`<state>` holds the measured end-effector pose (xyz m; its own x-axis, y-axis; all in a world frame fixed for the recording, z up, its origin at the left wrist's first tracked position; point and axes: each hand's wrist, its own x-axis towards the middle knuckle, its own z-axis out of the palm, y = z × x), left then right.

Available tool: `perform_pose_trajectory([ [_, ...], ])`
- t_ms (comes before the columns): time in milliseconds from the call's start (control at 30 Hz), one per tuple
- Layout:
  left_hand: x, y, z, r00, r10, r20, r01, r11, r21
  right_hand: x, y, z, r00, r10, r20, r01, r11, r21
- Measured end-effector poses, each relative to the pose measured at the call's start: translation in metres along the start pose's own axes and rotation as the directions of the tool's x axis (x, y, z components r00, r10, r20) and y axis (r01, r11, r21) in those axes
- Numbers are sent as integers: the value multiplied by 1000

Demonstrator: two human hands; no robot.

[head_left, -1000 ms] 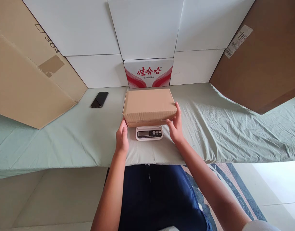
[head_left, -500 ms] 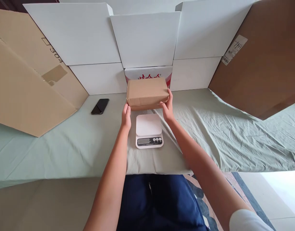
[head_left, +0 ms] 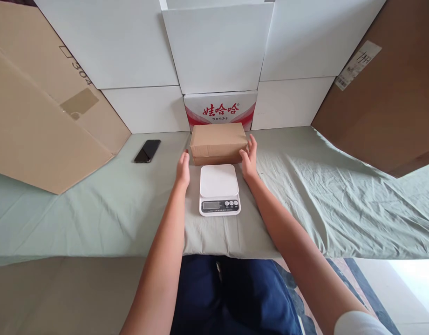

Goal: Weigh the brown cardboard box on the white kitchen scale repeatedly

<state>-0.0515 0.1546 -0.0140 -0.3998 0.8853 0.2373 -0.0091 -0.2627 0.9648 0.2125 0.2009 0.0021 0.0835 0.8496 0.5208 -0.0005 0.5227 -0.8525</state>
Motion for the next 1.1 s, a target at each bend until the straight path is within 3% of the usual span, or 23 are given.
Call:
perform_pose_trajectory([
  [133,8,12,-28,986,-60,-158,51,997,-57,9,11,-25,974,27,-225,-24,1000,17],
  [267,8,18,-33,982,-68,-176,52,994,-94,14,18,-40,949,129,-288,-109,991,82],
  [367,5,16,-23,987,-85,-137,74,994,-81,11,22,-37,967,133,-218,-123,991,61],
  [467,1,12,-14,994,-98,-54,95,993,-68,5,25,-27,990,117,-75,-119,993,-20],
  [633,-3,4,-1,993,-76,86,79,996,-38,-3,18,-13,991,59,121,-56,998,-28],
  [833,-6,3,6,983,-49,176,56,998,-32,-6,-2,-3,988,25,150,-18,999,-46],
  [967,-9,12,7,983,-6,181,9,1000,-13,-8,-13,1,988,28,150,-26,1000,-16],
  [1100,-22,27,1,985,87,147,-94,995,40,-10,-31,-1,989,-64,134,64,998,2],
])
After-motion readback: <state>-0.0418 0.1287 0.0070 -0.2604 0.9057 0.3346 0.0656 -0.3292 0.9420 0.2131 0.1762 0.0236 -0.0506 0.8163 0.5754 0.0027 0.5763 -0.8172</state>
